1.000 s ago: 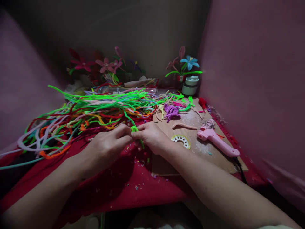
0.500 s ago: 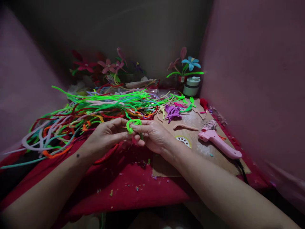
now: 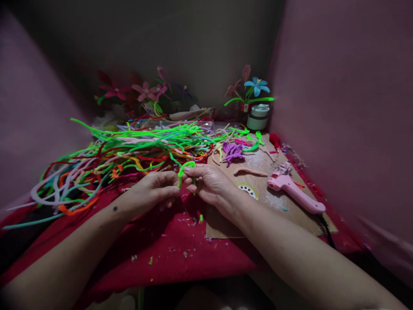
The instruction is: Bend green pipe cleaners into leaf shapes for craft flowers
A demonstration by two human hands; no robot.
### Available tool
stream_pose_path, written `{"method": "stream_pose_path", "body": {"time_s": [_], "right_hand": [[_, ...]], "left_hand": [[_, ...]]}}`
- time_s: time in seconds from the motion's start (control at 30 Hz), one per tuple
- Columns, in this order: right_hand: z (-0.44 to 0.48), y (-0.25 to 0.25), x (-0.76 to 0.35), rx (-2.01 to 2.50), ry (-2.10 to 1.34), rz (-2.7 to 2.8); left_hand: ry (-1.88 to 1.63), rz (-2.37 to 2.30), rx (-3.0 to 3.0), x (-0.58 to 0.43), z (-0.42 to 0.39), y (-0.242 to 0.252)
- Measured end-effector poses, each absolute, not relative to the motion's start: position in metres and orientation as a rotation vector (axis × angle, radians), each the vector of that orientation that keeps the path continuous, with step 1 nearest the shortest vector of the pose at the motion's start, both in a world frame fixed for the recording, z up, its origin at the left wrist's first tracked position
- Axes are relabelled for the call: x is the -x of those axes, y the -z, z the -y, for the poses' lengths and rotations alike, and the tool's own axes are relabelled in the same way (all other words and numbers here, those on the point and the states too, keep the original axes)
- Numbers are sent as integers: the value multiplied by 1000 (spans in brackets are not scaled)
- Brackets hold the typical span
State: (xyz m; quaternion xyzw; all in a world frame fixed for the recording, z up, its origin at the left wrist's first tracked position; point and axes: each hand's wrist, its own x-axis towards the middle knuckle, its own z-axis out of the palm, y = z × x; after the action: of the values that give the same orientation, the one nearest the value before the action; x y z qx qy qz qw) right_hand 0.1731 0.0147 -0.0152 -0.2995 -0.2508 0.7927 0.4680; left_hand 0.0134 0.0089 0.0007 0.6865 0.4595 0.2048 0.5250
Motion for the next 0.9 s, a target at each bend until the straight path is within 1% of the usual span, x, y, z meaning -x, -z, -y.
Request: {"method": "stream_pose_path", "body": {"time_s": [0.37,0.5,0.63,0.77,0.9], "right_hand": [[-16,17,-172,691,-1874,725],[-15,18,-171,691,-1834,820],[-15,20,-171,703,-1806,890],[-14,20,-170,706,-1751,946],[-14,20,-170,762,-1731,973]], "left_hand": [[-358,-1099,-1595,-3,-16,-12],[-476,-1003,-1529,-4,-14,-13],[-587,-877,-1319,-7,-11,-8],[-619,-809,-1104,-11,-12,2],[-617,-776,-1054,-12,-14,5]]}}
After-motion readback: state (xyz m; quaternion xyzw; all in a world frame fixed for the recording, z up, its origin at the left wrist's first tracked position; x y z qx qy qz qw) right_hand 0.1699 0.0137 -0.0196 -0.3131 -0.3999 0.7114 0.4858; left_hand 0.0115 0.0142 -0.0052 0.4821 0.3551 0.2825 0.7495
